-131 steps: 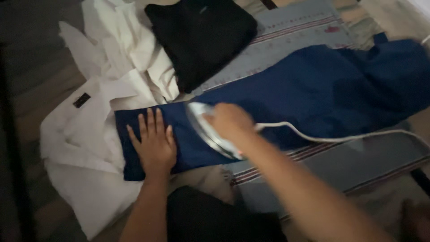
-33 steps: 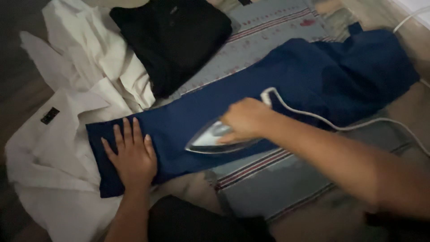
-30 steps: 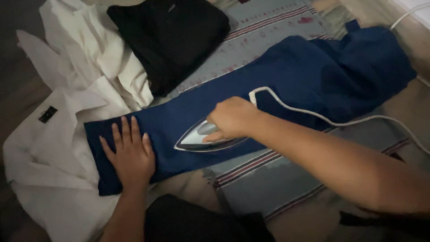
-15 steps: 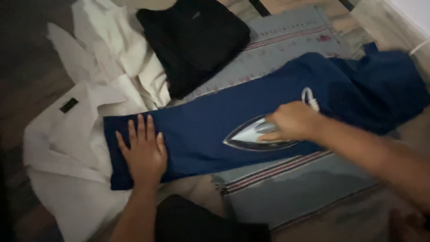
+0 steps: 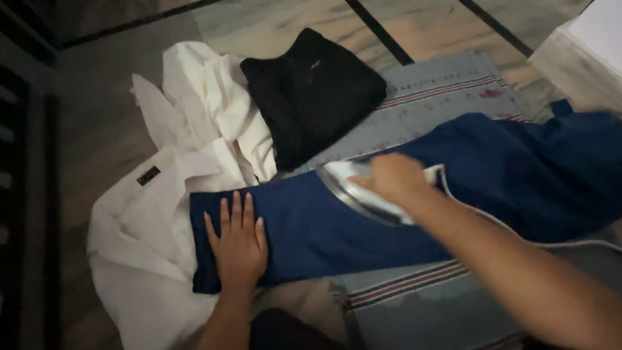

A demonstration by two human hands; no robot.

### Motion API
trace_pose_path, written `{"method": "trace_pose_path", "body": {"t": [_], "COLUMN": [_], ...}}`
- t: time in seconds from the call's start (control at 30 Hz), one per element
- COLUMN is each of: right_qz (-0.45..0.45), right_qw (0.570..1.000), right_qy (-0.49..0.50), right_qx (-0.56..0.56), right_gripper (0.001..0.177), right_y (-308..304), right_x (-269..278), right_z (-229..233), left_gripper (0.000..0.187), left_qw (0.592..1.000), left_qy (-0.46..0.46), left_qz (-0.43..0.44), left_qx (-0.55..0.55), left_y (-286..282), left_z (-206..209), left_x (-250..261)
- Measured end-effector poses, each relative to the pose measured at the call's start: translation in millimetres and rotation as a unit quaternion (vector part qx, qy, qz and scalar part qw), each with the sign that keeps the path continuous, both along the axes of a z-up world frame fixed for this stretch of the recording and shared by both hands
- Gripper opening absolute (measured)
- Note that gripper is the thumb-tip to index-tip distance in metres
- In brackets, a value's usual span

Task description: The person irons a blue garment on a patterned mat using a white electric iron. They smooth the fabric with their hands and move the iron back and forth across the surface. A white shirt and a black garment are visible nearby on the floor.

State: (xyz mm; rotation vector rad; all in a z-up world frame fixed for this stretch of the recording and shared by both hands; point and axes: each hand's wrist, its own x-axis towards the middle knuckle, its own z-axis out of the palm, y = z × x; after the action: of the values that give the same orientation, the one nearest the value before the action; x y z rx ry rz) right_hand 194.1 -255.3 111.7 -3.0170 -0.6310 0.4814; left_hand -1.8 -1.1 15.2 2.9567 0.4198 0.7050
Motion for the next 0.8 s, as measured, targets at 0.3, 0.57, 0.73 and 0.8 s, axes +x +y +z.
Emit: {"method": "trace_pose_path", "body": {"t": [0.3, 0.57, 0.73, 0.8], "right_qz": [-0.176, -0.213, -0.082, -0.057], "right_qw": [0.984, 0.926, 0.974, 0.981], "right_qy": [-0.004, 0.257, 0.107, 0.087], "right_qx": [0.005, 0.179, 0.184, 0.163], "right_gripper": [0.077, 0.048, 0.052, 0.051], "right_y": [-122.1, -26.7, 35.1, 59.0], "right_x": [47.4, -58.7, -62.9, -49.9], "right_z": [-18.5, -19.6, -14.3, -12.2], "left_gripper": [0.054, 0.055, 0.056, 0.055], "left_qw": [1.000, 1.000, 1.000, 1.000], "left_qy": [0.007, 0.006, 0.013, 0.008], "left_qz": [0.014, 0.020, 0.017, 0.016], "left_qx": [0.000, 0.008, 0.017, 0.021], "left_y": [-4.6, -2.8, -4.6, -4.7], "left_z": [5.3, -2.5, -1.8, -1.2], "left_x": [1.4, 4.2, 6.2, 4.2]}}
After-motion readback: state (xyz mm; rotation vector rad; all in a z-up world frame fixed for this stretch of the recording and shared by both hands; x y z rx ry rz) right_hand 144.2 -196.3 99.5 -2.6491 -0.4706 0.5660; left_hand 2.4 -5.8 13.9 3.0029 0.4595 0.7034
